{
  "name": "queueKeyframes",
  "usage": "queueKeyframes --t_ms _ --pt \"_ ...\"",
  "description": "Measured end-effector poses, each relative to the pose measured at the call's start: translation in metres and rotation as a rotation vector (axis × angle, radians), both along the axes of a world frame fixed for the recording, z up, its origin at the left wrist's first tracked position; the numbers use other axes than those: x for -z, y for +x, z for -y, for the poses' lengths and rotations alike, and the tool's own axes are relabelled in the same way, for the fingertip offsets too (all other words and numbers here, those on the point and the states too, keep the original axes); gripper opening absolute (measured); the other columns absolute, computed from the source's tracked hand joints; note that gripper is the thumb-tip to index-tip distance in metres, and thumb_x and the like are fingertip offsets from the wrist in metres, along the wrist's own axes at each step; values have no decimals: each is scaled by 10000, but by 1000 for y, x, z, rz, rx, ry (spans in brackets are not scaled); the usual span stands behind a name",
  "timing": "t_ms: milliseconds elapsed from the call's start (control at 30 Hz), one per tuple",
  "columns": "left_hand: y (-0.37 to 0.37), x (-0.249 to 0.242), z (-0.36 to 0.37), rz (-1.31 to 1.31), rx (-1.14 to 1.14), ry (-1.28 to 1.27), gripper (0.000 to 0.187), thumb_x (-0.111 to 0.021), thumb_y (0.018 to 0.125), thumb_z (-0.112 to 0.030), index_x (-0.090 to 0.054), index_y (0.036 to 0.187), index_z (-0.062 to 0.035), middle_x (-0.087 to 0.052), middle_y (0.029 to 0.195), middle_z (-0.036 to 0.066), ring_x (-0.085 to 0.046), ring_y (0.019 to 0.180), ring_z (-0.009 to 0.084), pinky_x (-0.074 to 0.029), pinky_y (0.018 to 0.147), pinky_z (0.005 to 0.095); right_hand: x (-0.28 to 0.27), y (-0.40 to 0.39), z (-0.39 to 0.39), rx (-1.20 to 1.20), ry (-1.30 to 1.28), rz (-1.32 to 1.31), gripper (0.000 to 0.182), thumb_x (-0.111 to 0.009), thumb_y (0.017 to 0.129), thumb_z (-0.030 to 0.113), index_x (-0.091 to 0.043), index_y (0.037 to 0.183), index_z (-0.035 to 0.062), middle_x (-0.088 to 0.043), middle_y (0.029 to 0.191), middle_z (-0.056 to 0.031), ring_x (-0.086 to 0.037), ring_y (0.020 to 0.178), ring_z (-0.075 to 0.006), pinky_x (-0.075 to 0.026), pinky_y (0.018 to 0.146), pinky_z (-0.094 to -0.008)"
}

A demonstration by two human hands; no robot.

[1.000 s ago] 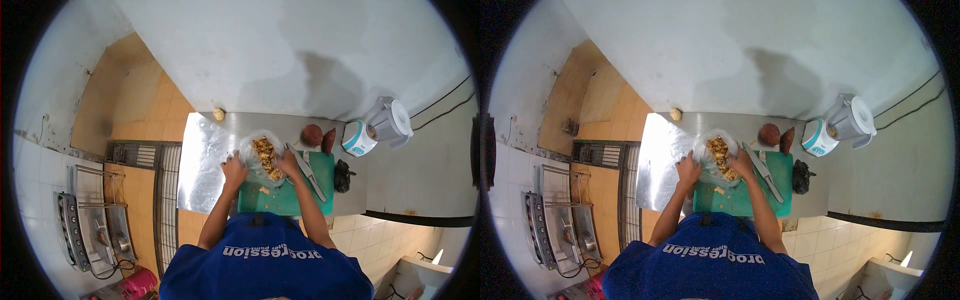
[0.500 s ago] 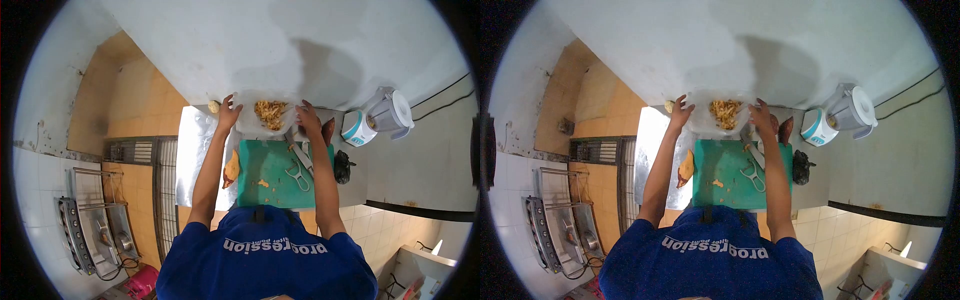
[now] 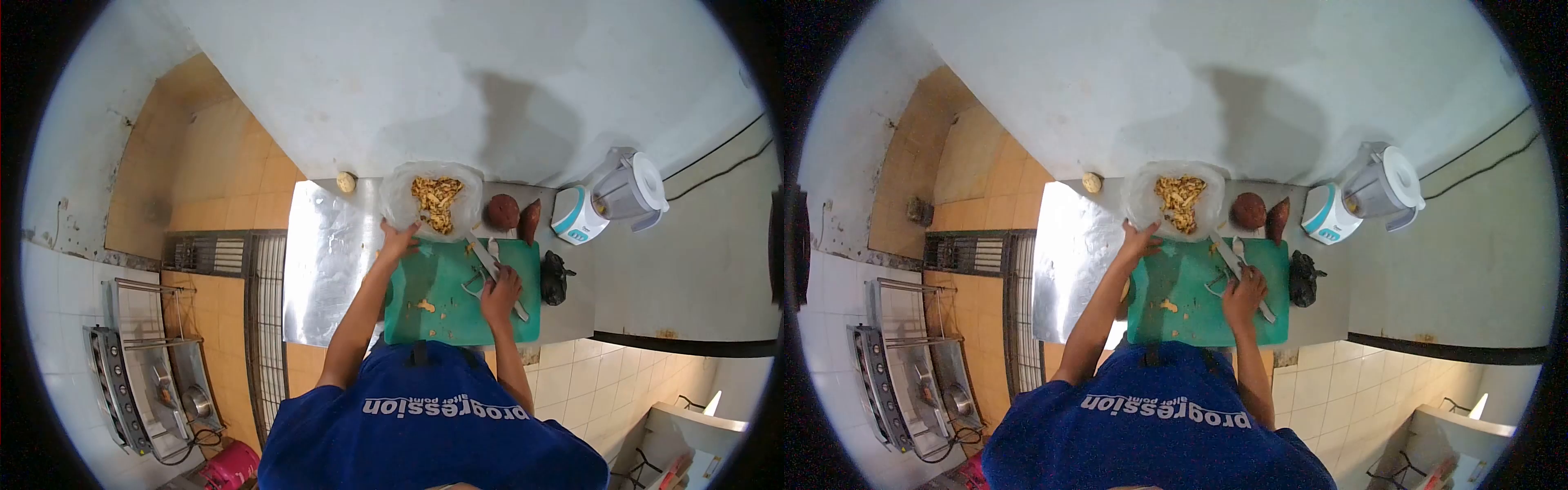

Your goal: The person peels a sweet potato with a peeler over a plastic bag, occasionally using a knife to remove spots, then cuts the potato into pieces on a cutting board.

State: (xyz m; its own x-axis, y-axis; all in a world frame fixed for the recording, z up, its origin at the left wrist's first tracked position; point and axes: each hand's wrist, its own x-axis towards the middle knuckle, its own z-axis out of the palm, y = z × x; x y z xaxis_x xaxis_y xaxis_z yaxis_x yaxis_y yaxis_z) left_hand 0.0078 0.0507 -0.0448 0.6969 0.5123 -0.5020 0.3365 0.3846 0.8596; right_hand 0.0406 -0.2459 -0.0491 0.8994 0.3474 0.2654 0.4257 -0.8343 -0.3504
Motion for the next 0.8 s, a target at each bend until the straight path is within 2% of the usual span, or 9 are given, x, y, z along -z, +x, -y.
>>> queueKeyframes --t_ms 33,167,267,400,500,600,667,733,800 --pt "15 -4 -9 18 87 -218 992 -663 946 -212 138 1511 -63 -406 1396 273 -657 974 326 -597 709 432 -1 4 1 92 -1 24 396 -616 919 259 -572 1248 44 -580 1211 -174 -521 1154 -400 -380 962 -553" --pt "60 -17 -21 167 -29 -157 1083 -652 950 -196 277 1494 -77 -425 1377 310 -627 1097 388 -602 820 443 -5 4 30 144 -100 -99 437 -646 902 258 -561 1257 19 -590 1191 -185 -534 1143 -403 -398 960 -539" --pt "74 -11 -39 572 -153 -587 992 -507 996 -65 364 1465 -142 -272 1508 264 -430 1359 386 -512 1026 530 6 5 47 133 -241 -263 413 -664 898 245 -565 1214 -1 -596 1180 -197 -542 1143 -403 -425 951 -527" --pt "71 -16 -30 632 -184 -571 924 -473 998 -41 308 1483 -141 -225 1530 271 -403 1382 389 -490 1045 565 11 10 50 -28 -138 -307 319 -638 929 204 -561 1164 2 -608 1164 -234 -607 1040 -420 -492 845 -525" --pt "58 -23 -25 541 -118 -513 895 -473 982 -40 268 1480 -108 -310 1478 277 -447 1353 389 -501 1025 565 -11 2 44 -21 -41 -372 280 -590 954 185 -551 1169 10 -649 1061 -242 -638 954 -437 -505 791 -530" --pt "39 -15 -22 414 74 -199 881 -486 976 -72 245 1467 -75 -405 1396 276 -576 1226 367 -553 938 511 -38 -6 39 7 -35 -406 287 -553 972 194 -533 1188 6 -677 976 -250 -656 901 -453 -509 761 -542" --pt "18 -15 -6 218 64 -35 719 -515 971 -106 17 1447 -24 -468 1332 247 -658 1073 340 -578 846 459 -42 -5 39 30 -35 -403 305 -546 978 210 -519 1196 -1 -684 962 -262 -664 884 -458 -512 750 -555" --pt "0 -2 20 107 136 137 749 -562 961 -137 2 1444 -35 -543 1243 234 -679 1005 307 -592 791 426 -42 -3 36 58 -37 -428 322 -526 986 221 -509 1218 -1 -682 981 -269 -670 882 -458 -515 741 -559" --pt "-14 22 53 111 240 264 765 -638 909 -171 -150 1465 23 -574 1208 233 -687 906 310 -564 773 420 -31 3 33 62 -48 -383 319 -524 985 220 -509 1218 2 -683 975 -266 -670 876 -457 -514 740 -557"
